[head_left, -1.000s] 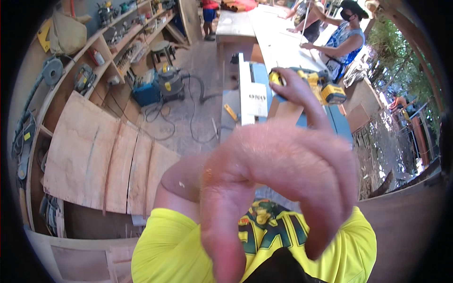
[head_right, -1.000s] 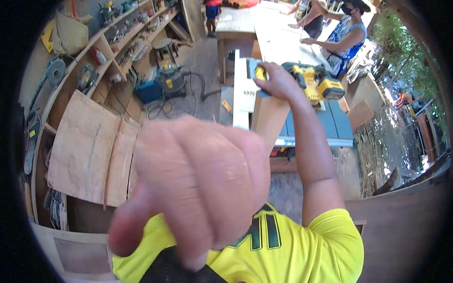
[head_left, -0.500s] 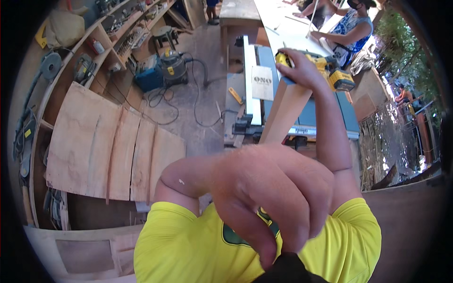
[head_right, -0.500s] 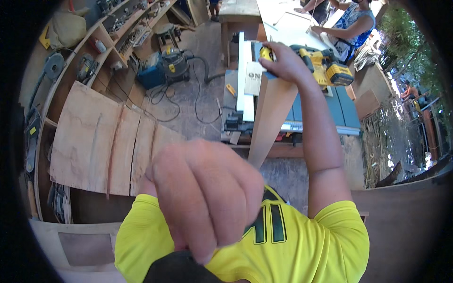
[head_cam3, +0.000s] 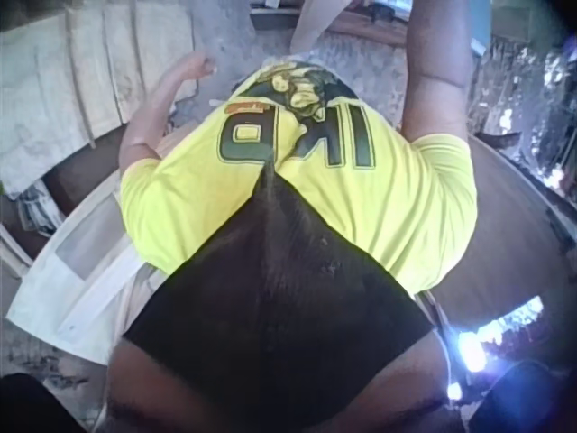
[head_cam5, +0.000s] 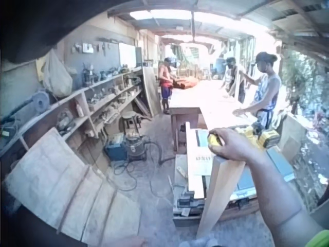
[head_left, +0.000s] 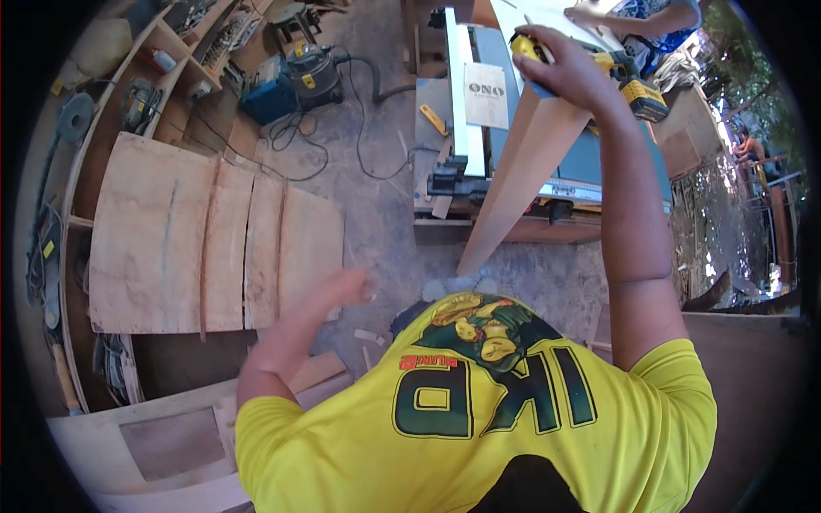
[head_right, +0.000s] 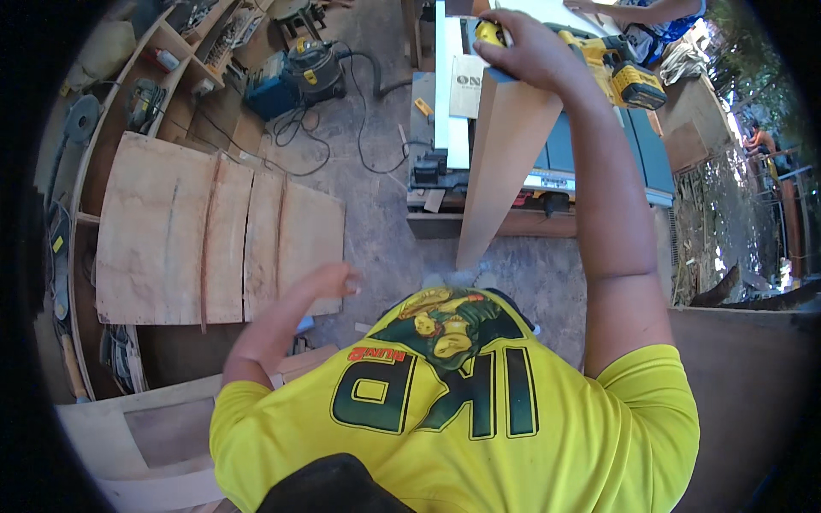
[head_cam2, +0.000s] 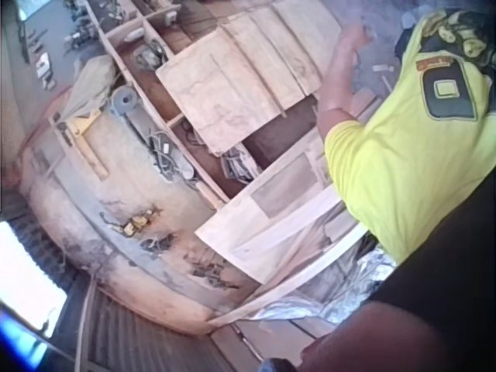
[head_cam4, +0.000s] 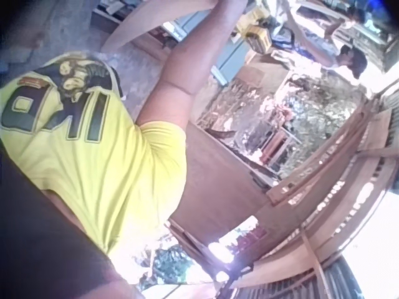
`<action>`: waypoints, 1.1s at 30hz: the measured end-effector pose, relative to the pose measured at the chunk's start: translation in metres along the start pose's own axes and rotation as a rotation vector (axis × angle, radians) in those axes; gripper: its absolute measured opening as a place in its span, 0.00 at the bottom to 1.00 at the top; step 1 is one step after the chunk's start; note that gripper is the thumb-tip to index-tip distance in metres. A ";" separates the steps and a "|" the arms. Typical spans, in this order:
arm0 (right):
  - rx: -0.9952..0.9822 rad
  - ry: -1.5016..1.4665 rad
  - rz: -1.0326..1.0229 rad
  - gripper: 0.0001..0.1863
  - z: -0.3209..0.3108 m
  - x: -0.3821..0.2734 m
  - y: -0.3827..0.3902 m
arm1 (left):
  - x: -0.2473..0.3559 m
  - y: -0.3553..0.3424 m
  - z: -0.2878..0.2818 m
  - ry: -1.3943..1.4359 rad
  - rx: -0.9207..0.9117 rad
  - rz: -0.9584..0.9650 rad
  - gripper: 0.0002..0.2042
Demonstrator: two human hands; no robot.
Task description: The person feeds a wooden board through a thickness planer, checks its edges with a combination square, and carries it across the workshop. The person then measures the board with a tape measure and marks it using a pencil.
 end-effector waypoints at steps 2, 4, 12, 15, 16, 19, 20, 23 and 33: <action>0.066 0.081 0.000 0.30 -0.006 0.011 0.004 | -0.012 -0.010 0.028 0.128 -0.033 -0.097 0.21; 0.016 0.066 0.086 0.30 -0.004 -0.004 0.008 | -0.048 -0.026 0.087 0.373 0.072 -0.183 0.21; -0.058 0.002 0.087 0.29 -0.004 -0.013 0.000 | -0.063 -0.065 0.205 0.494 0.072 -0.251 0.18; -0.023 0.054 0.125 0.30 -0.008 0.012 0.012 | -0.064 -0.061 0.168 0.705 0.112 -0.429 0.18; -0.030 0.043 0.115 0.29 -0.005 0.007 0.009 | -0.074 -0.061 0.163 0.697 0.132 -0.426 0.18; -0.053 0.021 0.124 0.29 -0.005 -0.006 0.008 | -0.113 -0.073 0.163 0.636 0.190 -0.373 0.19; -0.046 0.024 0.124 0.29 -0.006 -0.006 0.008 | -0.123 -0.074 0.153 0.639 0.301 -0.385 0.19; -0.057 0.000 0.152 0.29 -0.006 -0.008 0.013 | -0.132 -0.087 0.122 0.610 0.442 -0.341 0.19; -0.057 -0.017 0.166 0.30 -0.011 -0.011 0.012 | -0.113 -0.097 0.124 0.719 0.403 -0.391 0.19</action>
Point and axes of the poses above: each hand's wrist, its own y-axis away from the middle knuckle, its own z-axis out of the palm, x = y × z, the point moved 9 cm from there along -y, towards the middle knuckle, and after that the axes turned 7 degrees about -x, right-handed, at the moved point
